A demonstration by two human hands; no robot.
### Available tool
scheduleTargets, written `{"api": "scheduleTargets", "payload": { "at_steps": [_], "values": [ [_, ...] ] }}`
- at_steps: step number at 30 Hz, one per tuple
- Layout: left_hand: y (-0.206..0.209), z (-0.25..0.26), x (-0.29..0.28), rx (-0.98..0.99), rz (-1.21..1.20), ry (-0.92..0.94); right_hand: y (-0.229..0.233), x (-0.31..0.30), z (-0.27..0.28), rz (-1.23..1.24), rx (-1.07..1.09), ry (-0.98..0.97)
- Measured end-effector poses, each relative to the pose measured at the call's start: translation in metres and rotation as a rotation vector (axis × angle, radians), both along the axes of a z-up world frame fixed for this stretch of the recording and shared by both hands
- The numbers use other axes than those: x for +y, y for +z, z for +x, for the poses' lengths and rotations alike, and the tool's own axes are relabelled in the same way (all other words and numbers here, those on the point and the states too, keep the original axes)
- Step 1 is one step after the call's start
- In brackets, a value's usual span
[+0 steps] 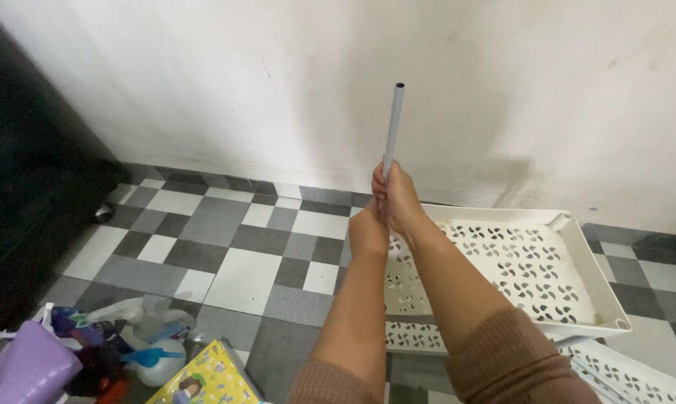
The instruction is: The person assembles a white plastic storage rack by inserting metal poles into corner holes and stacking perforated trays. They repeatedly insert and remove poles to adjust the structure, then place trays onto the frame.
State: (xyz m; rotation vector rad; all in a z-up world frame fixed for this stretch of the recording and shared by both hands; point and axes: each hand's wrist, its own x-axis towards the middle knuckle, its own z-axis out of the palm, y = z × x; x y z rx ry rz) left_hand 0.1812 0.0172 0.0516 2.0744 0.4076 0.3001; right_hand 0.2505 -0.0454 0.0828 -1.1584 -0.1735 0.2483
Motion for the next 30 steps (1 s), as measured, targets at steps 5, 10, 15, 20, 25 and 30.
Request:
{"api": "scheduleTargets", "payload": {
  "at_steps": [5, 10, 15, 20, 25, 30],
  "values": [
    [-0.012, 0.005, 0.001, -0.044, 0.067, -0.027, -0.004, -0.018, 0.047, -0.043, 0.03, 0.446],
    [-0.01, 0.002, 0.0, -0.008, 0.001, -0.023, 0.002, -0.013, 0.037, -0.127, -0.037, 0.246],
    [0.001, -0.007, -0.003, -0.047, -0.03, -0.016, -0.009, -0.004, -0.029, -0.324, -0.515, -0.339],
    [0.002, -0.001, 0.0, 0.1, -0.246, -0.056, -0.006, 0.0, -0.038, -0.585, -0.896, -0.425],
    [-0.006, 0.004, -0.001, 0.007, -0.051, -0.078, 0.003, 0.018, -0.007, -0.501, -0.258, -0.475],
    [0.002, 0.004, -0.001, 0.05, -0.047, -0.084, 0.02, -0.003, 0.01, -0.309, -0.154, -0.063]
  ]
}}
